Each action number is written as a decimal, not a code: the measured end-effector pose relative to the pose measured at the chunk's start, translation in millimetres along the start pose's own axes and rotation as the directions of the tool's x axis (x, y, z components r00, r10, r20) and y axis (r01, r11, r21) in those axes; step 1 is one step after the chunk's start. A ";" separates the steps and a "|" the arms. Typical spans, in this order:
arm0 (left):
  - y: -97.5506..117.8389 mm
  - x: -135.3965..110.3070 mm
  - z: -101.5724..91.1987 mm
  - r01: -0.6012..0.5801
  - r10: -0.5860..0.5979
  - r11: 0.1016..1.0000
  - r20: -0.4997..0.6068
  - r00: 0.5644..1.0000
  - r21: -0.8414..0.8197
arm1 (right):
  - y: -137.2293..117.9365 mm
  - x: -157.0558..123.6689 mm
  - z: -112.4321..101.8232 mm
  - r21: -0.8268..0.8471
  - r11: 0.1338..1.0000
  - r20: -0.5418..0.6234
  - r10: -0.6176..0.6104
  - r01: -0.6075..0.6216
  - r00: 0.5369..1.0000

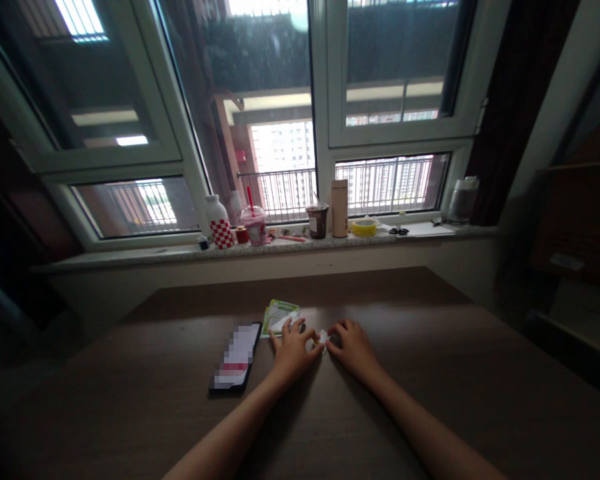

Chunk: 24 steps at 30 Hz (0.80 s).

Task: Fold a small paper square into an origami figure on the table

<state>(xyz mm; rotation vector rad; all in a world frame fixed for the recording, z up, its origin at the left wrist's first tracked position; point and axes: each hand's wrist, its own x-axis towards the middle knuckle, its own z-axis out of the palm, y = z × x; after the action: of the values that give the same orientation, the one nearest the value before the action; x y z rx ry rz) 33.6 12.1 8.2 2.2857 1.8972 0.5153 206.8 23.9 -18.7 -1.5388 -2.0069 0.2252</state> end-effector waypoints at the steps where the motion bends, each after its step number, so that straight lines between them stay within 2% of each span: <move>1: -0.5 0.3 0.6 -0.005 0.005 1.000 -0.005 1.000 -0.006 | 0.3 0.0 -0.1 -0.001 1.000 0.005 0.002 -0.002 1.000; 24: 0.3 1.0 -2.7 0.026 -0.025 1.000 0.018 1.000 -0.016 | -4.4 -6.8 -3.0 0.005 0.999 0.010 -0.044 0.044 0.999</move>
<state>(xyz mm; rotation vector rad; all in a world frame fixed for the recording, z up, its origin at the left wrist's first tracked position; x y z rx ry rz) 33.2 12.7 11.0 2.2454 1.9041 0.5033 205.8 15.6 -16.6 -1.4913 -2.0448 0.2204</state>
